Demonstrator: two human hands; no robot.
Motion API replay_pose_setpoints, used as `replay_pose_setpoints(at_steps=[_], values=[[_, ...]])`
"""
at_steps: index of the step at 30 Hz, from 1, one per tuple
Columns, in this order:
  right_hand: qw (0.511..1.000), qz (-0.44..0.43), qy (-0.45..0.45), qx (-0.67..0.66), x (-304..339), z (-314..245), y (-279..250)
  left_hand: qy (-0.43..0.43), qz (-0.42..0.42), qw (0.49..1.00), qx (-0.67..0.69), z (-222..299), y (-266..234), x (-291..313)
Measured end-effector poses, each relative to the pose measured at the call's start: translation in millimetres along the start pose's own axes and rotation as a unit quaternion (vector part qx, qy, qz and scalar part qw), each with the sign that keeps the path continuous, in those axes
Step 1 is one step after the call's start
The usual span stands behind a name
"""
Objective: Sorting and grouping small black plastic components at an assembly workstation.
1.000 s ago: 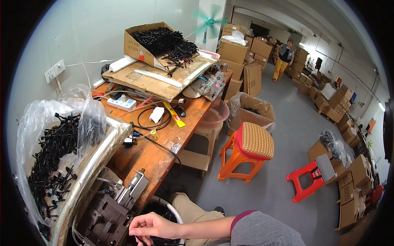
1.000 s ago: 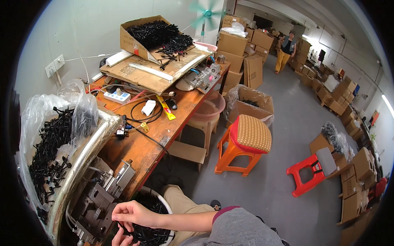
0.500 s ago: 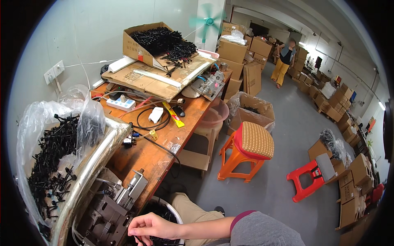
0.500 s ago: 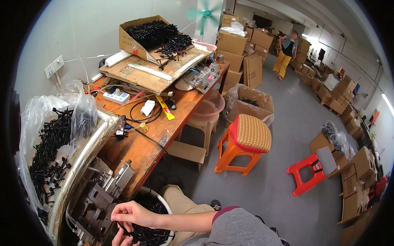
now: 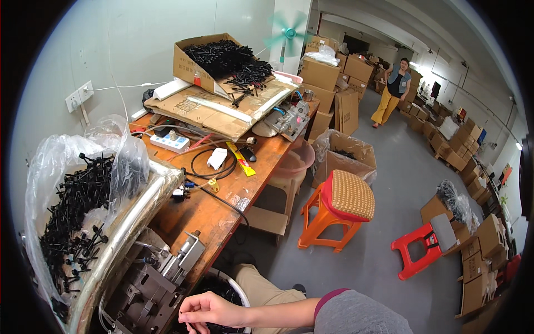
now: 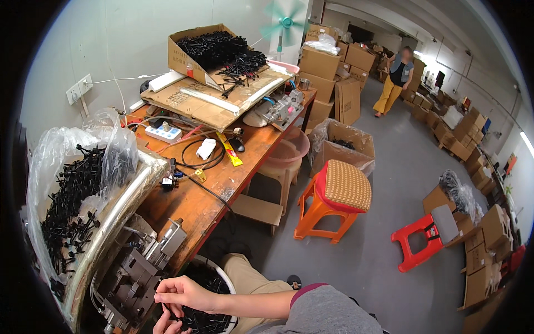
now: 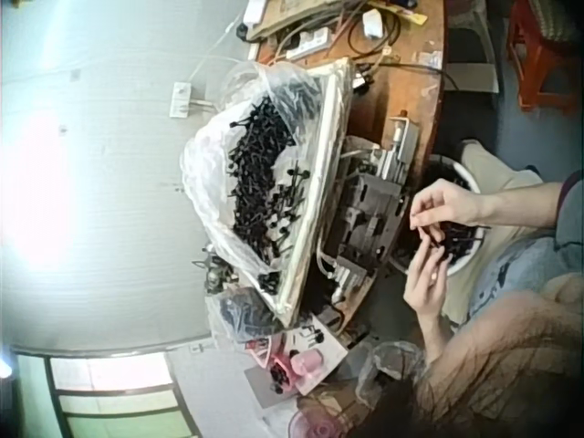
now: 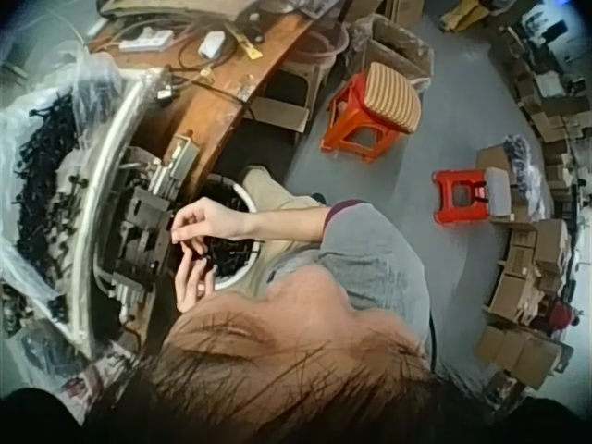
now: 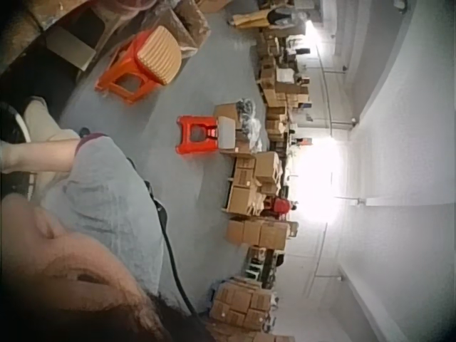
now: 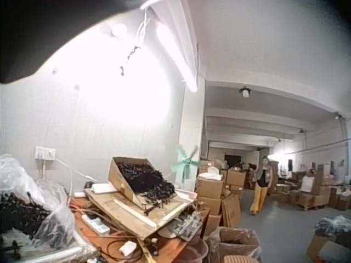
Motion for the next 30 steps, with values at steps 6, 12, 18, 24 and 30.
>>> replay_pose_setpoints(at_steps=[6,12,18,24,30], values=[[0.999,0.0,-0.012,-0.035,0.2,1.5,-4.7,0.025,0.0,0.999,-0.019,5.1,1.5,-6.9],[0.999,0.013,-0.013,-0.031,-4.6,10.0,-9.4,0.032,-0.005,0.999,-0.042,2.5,3.0,-5.2],[0.999,0.026,-0.001,-0.03,1.9,-1.5,-4.8,0.047,0.003,0.998,-0.048,9.7,4.2,-12.5],[0.999,0.021,-0.002,-0.038,2.6,-6.9,-2.7,0.032,-0.013,0.999,-0.042,-1.5,2.1,-3.2],[0.999,-0.006,0.003,-0.049,0.6,-6.2,-4.5,0.042,-0.011,0.998,-0.036,2.3,2.1,-5.4]])
Point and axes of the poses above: each hand's wrist, its own x-axis away from the middle knuckle, its own y-axis out of the palm, z = x × y, the point moved 5 cm from there along -x, towards the middle knuckle, and after that the axes turned 3 degrees about z, right-handed, at the moved point
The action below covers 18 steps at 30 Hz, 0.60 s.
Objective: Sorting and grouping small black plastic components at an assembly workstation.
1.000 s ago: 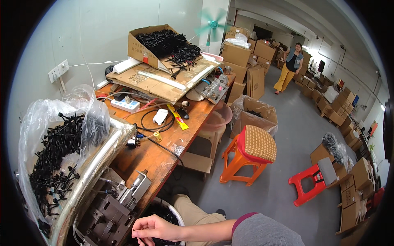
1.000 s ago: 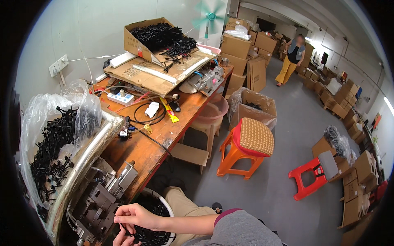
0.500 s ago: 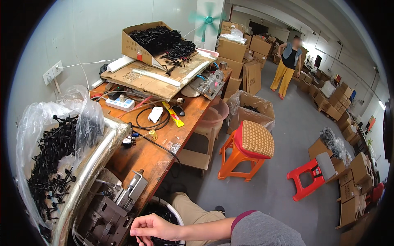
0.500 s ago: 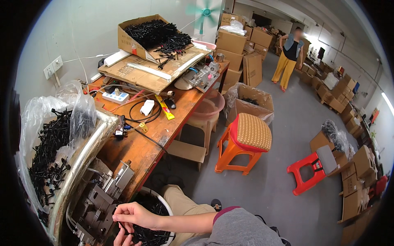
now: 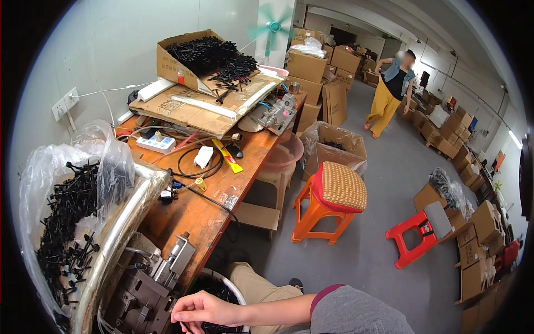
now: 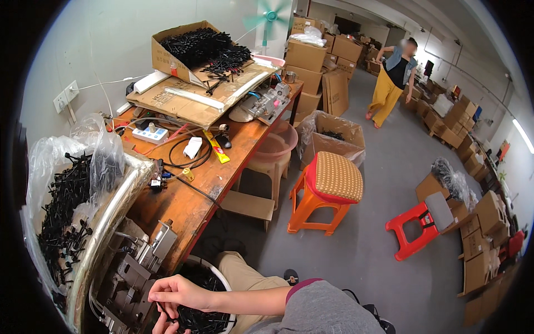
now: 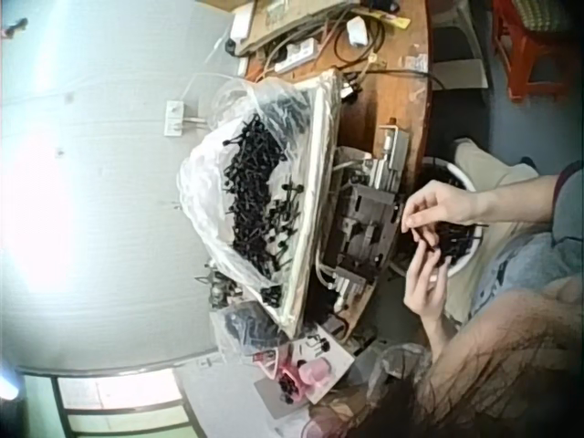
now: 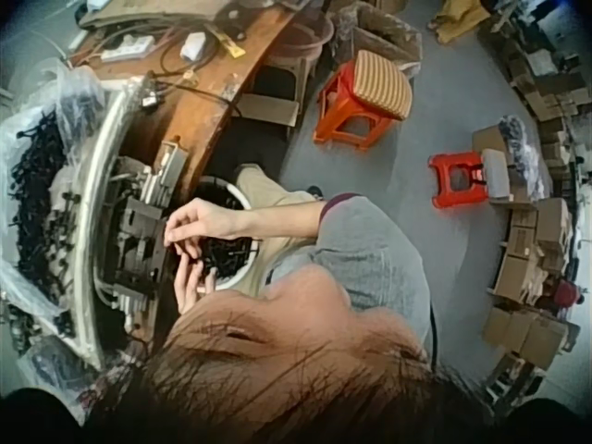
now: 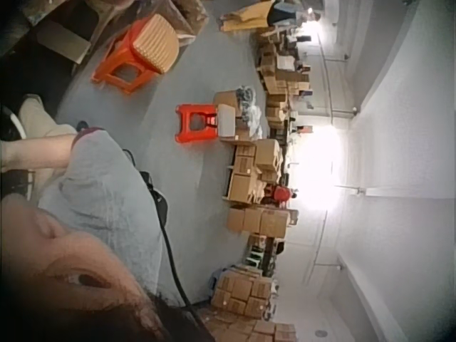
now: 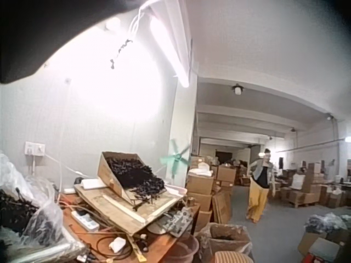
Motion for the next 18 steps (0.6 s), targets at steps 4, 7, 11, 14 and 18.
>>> replay_pose_setpoints(at_steps=[4,7,11,14,18], values=[[1.0,0.01,-0.01,0.012,1.6,-1.9,-0.1,0.007,-0.002,1.0,-0.001,3.3,0.9,-2.2],[0.999,0.025,-0.017,0.012,2.2,-2.1,-1.2,0.019,-0.008,1.0,-0.018,9.9,1.6,-7.5],[0.999,0.032,-0.017,0.011,3.4,-4.2,-0.7,0.003,-0.018,1.0,-0.019,2.7,3.0,-0.6],[0.999,0.032,-0.013,0.014,3.8,-3.3,-1.0,0.007,-0.027,1.0,-0.012,-0.6,3.1,1.8],[1.0,0.02,-0.009,0.011,3.5,-4.6,0.6,-0.011,-0.023,1.0,0.009,-1.8,2.2,3.7]])
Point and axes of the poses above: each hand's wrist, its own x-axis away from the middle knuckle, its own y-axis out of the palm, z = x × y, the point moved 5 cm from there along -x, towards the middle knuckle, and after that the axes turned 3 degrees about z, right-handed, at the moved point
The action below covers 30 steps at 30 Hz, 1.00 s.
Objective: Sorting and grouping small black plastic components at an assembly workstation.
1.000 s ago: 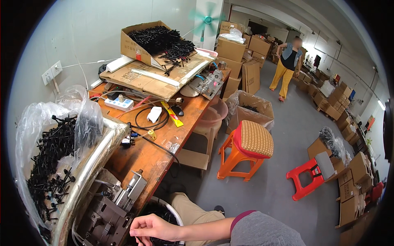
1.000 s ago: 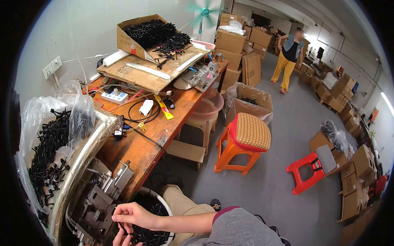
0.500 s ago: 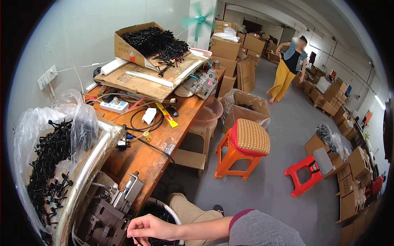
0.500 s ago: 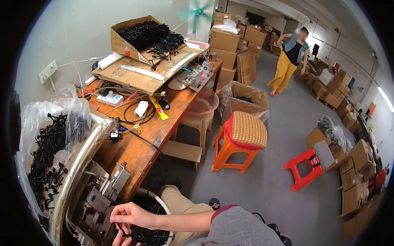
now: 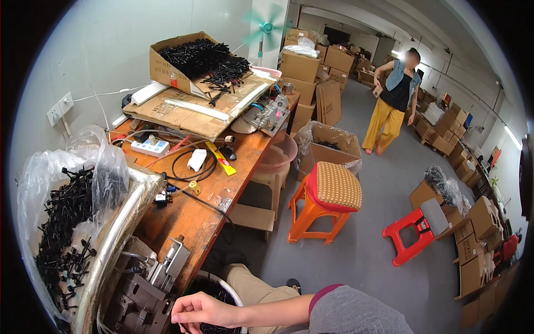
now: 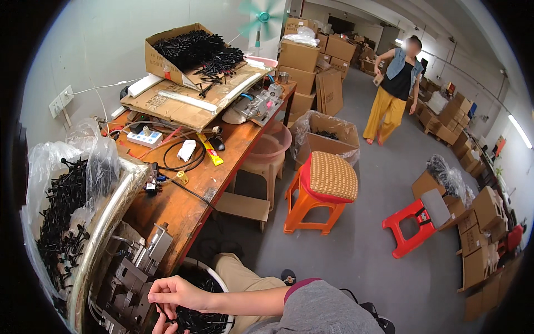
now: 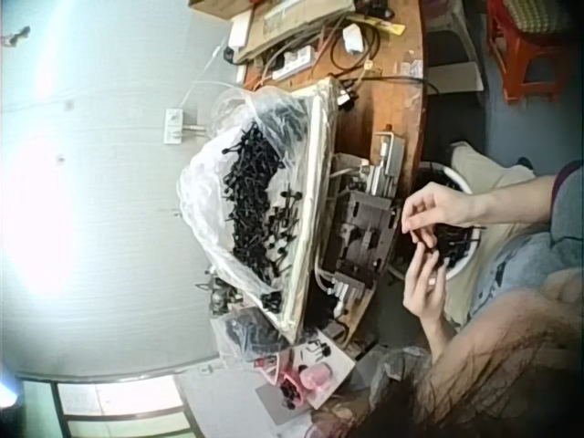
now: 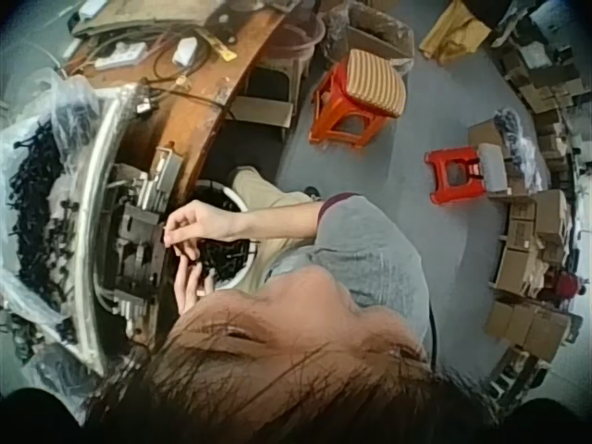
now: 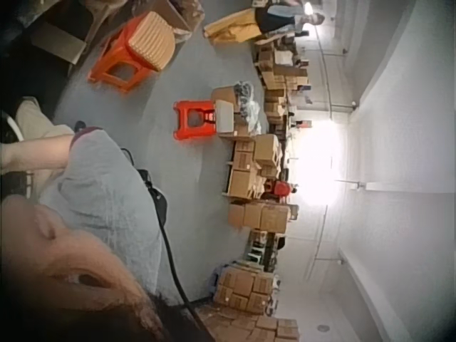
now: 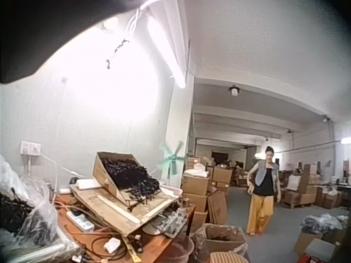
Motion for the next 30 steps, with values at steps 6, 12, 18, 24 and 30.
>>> replay_pose_setpoints(at_steps=[6,12,18,24,30], values=[[1.0,-0.004,-0.005,-0.009,0.6,-1.5,-4.3,0.029,0.004,1.0,0.002,0.7,2.9,-5.0],[1.0,-0.011,-0.013,0.003,3.2,0.3,-7.5,0.042,-0.015,0.999,-0.023,3.3,3.6,-7.5],[1.0,-0.019,-0.004,-0.013,3.1,0.6,-4.2,0.032,-0.011,0.999,0.018,-4.1,4.8,-1.2],[1.0,-0.016,-0.01,-0.018,1.3,2.6,-4.7,0.004,-0.011,0.998,0.054,-9.7,7.2,5.3],[1.0,-0.009,-0.014,-0.022,1.2,5.0,-5.1,0.035,-0.033,0.998,0.028,-6.4,4.1,1.7]])
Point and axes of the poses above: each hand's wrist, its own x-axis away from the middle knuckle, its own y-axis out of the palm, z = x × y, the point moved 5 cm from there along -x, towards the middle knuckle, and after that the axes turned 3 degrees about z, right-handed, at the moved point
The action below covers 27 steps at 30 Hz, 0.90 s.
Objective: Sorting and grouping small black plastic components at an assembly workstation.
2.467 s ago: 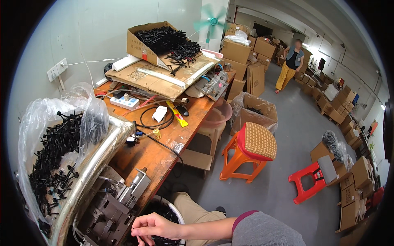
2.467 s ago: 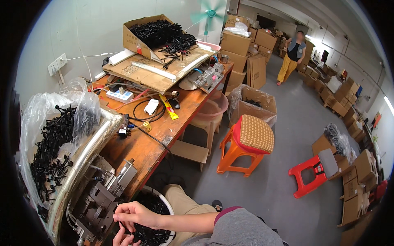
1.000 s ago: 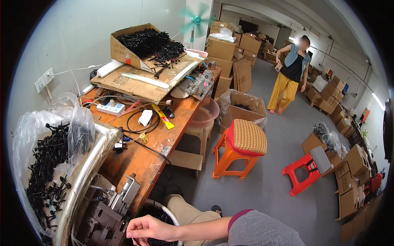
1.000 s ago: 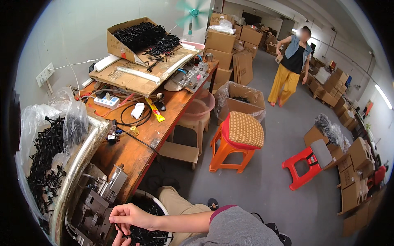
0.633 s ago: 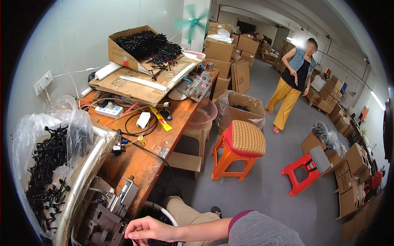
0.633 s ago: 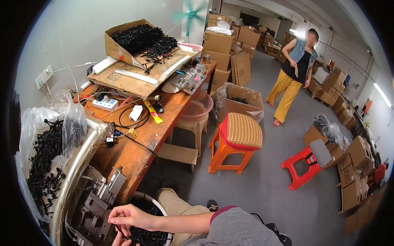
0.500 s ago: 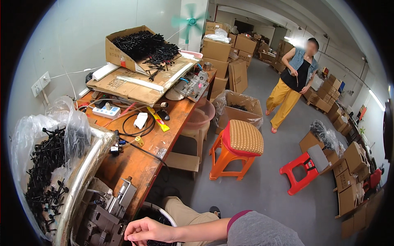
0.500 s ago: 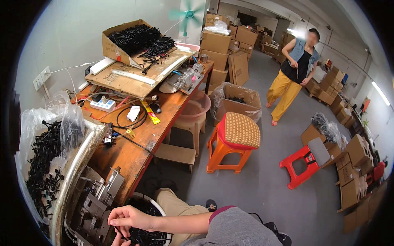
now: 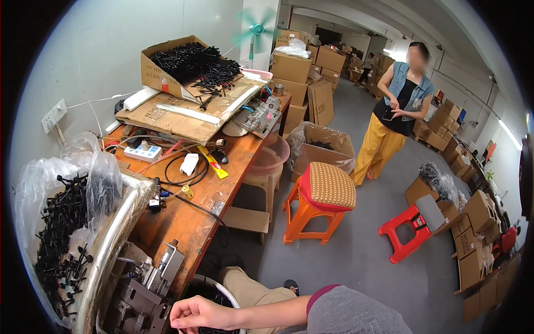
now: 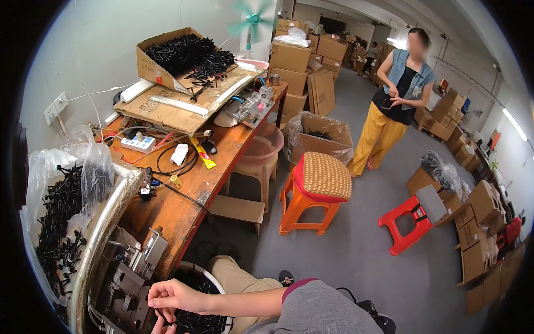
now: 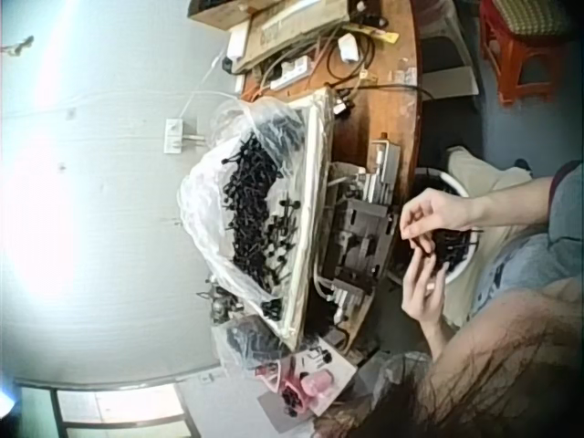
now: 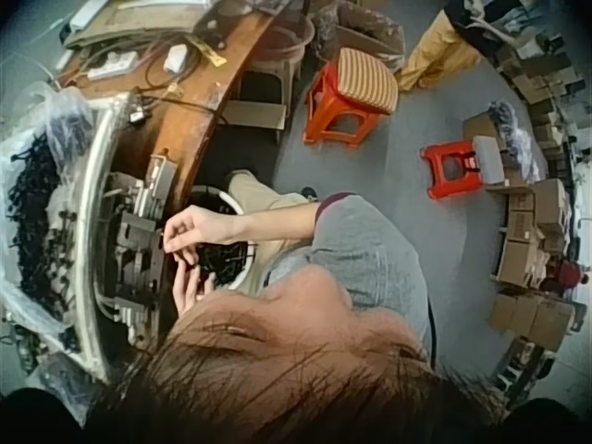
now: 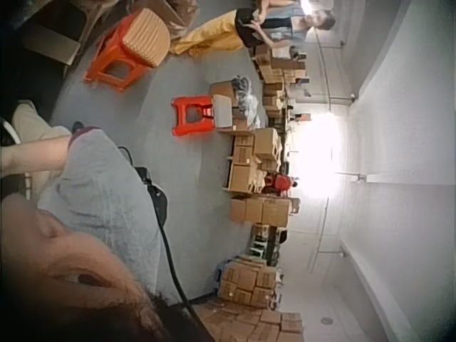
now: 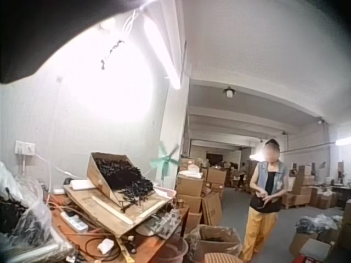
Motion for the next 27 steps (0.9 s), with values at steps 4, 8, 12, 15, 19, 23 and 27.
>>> replay_pose_setpoints(at_steps=[4,8,12,15,19,23,27], values=[[1.0,-0.003,0.006,0.0,-0.1,0.4,1.6,0.016,0.004,1.0,0.002,-1.2,-0.4,1.0],[1.0,-0.005,0.016,-0.005,1.2,-5.7,7.7,0.006,0.003,1.0,0.001,-3.1,-2.4,4.6],[1.0,-0.009,0.014,0.019,0.2,-1.1,6.4,0.006,0.018,1.0,0.019,-3.1,-0.3,5.2],[1.0,-0.016,0.009,0.02,-0.8,2.1,6.3,0.001,0.02,0.999,0.026,-3.5,-1.0,7.4],[1.0,-0.017,0.017,0.016,-1.3,3.1,7.4,-0.008,0.019,1.0,0.021,-1.7,-2.2,9.6],[1.0,-0.015,0.019,0.014,-1.5,6.9,4.7,0.0,0.015,1.0,-0.002,1.0,-1.9,7.7],[1.0,-0.011,0.019,0.018,-0.5,6.6,3.5,0.006,0.026,1.0,-0.003,-0.2,-1.0,8.3]])
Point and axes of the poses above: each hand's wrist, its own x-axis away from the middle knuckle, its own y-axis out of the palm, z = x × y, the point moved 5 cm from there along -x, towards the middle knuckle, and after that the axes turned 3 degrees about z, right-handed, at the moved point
